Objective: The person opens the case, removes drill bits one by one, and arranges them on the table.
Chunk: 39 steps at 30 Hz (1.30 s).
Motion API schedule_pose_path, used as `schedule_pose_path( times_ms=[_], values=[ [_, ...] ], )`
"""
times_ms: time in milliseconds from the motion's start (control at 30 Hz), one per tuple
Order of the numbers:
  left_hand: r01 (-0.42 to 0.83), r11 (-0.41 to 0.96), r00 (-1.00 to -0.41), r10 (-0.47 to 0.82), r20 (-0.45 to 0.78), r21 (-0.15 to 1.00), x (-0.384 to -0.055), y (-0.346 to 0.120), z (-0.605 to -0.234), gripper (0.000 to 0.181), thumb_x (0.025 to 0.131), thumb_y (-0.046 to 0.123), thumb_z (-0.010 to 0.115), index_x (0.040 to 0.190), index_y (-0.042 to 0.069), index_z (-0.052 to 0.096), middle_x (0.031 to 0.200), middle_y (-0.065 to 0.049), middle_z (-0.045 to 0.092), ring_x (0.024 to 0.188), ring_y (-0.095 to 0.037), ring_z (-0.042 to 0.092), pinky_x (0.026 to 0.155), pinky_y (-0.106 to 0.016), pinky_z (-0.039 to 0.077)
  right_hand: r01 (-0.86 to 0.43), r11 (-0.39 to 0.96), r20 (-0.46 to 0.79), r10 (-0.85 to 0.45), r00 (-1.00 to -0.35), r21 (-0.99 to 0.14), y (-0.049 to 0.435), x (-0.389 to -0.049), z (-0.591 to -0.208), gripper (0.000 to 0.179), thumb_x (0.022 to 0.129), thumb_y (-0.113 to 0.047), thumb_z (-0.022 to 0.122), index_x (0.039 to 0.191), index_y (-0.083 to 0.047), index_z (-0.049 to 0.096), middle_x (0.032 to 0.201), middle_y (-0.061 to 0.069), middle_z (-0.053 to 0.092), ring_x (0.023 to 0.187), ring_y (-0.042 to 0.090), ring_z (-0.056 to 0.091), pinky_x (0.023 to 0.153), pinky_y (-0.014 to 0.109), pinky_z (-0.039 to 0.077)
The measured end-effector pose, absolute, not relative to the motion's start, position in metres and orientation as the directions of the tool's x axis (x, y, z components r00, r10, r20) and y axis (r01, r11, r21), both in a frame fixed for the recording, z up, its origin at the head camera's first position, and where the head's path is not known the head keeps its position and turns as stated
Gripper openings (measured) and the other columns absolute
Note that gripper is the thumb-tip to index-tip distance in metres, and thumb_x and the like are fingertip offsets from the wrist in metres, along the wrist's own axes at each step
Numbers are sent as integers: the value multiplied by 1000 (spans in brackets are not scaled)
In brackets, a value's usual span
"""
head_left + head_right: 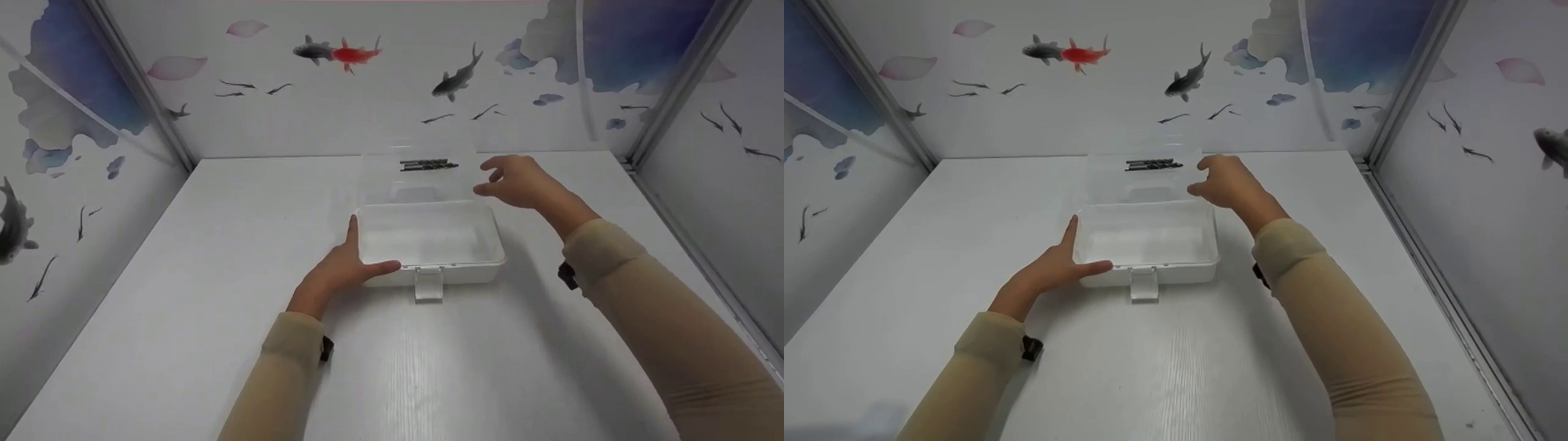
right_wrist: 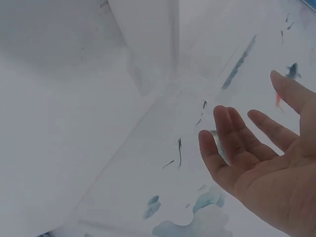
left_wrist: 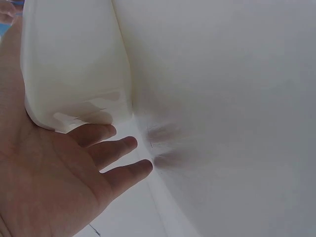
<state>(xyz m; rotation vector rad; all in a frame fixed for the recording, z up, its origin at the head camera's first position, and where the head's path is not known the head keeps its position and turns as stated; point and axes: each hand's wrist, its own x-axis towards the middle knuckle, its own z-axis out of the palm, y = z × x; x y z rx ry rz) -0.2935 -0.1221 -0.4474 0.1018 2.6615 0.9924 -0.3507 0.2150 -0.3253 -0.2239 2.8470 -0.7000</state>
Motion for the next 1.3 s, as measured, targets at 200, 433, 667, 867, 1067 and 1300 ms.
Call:
schedule_pose_path(
  times_ms=[200,433,667,867,1067,1300],
  values=[
    [-43,766,-947,172,-270,641,-292,-125,-446,151,72,88,75,170,23,-21,173,-24,32,158,-37,41,128,-55,35,-193,892,-102,-255,-962,-409,202,-370,-316,55,108,-29,62,154,-2,52,149,28,59,136,45,59,113,60,49],
    [-38,753,-946,185,-267,657,-295,-124,-444,151,73,86,77,169,23,-21,175,-21,28,160,-35,38,129,-54,33,-260,909,-74,-299,-951,-326,186,-392,-304,49,109,-26,60,150,-1,57,145,26,62,133,43,60,113,58,49],
    [-76,757,-942,159,-297,649,-293,-125,-444,150,74,84,77,169,23,-21,174,-21,30,159,-35,38,129,-54,33,-262,939,-116,-293,-949,-223,162,-413,-305,48,110,-28,56,152,-4,56,145,22,64,134,39,62,115,57,49],
    [-62,762,-941,170,-292,645,-292,-128,-440,151,74,85,77,169,22,-21,175,-21,28,159,-34,38,130,-53,32,-255,952,-154,-281,-947,-169,150,-424,-306,48,111,-29,55,152,-4,56,147,20,64,136,38,61,117,57,47],
    [-45,765,-940,185,-286,643,-296,-126,-440,150,75,84,76,169,24,-23,174,-20,30,159,-34,39,129,-53,33,-298,949,-138,-310,-941,-99,151,-434,-313,41,111,-21,55,148,-4,61,150,20,62,143,41,54,118,60,46],
    [-52,773,-938,179,-296,633,-296,-122,-442,148,76,84,75,169,24,-22,177,-19,25,161,-35,35,130,-54,32,-308,948,-126,-317,-940,-84,159,-441,-324,39,109,-17,59,145,-4,64,148,20,64,140,43,56,115,60,48]
  ],
)
